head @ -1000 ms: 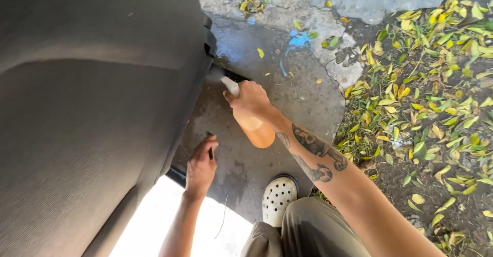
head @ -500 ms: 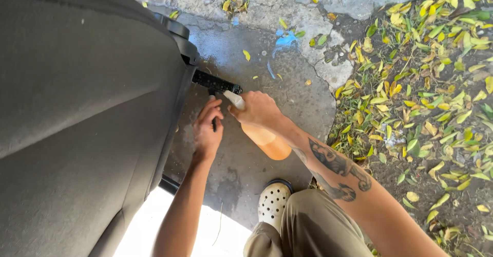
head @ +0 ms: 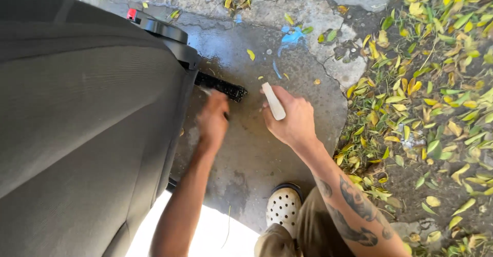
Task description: The person cleans the lower side and base of a car seat using a spray bottle and a small brush. They repeatedly spray a cleaning solution onto the seat's plastic trim and fabric edges, then scrub the areas with the brush to remove dirt.
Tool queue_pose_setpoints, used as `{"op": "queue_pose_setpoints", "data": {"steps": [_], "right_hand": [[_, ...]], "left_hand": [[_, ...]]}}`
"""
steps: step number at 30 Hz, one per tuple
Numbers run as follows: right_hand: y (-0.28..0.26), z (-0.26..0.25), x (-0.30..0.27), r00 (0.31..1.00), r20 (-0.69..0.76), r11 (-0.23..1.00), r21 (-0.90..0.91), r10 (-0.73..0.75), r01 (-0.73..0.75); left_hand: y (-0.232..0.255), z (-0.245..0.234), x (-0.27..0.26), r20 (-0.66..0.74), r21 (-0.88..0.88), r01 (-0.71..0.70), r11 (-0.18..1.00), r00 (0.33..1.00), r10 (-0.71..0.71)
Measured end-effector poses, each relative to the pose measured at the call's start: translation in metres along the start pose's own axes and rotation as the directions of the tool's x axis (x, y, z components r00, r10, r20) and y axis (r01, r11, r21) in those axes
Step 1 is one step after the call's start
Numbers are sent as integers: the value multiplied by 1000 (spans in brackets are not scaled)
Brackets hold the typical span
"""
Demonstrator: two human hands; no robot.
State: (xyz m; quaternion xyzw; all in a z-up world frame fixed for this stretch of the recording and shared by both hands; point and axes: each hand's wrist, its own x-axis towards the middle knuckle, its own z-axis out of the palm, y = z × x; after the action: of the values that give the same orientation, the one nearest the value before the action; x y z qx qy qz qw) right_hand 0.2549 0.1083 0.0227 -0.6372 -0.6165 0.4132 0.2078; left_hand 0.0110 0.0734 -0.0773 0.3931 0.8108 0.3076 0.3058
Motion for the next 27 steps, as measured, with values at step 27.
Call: {"op": "queue_pose_setpoints", "data": {"steps": [27], "right_hand": [[53, -3, -49, 839, -433, 903, 115, -329, 414]], "left_hand": [[-25, 0, 55, -170, -617, -213, 758, 976, 135]]}}
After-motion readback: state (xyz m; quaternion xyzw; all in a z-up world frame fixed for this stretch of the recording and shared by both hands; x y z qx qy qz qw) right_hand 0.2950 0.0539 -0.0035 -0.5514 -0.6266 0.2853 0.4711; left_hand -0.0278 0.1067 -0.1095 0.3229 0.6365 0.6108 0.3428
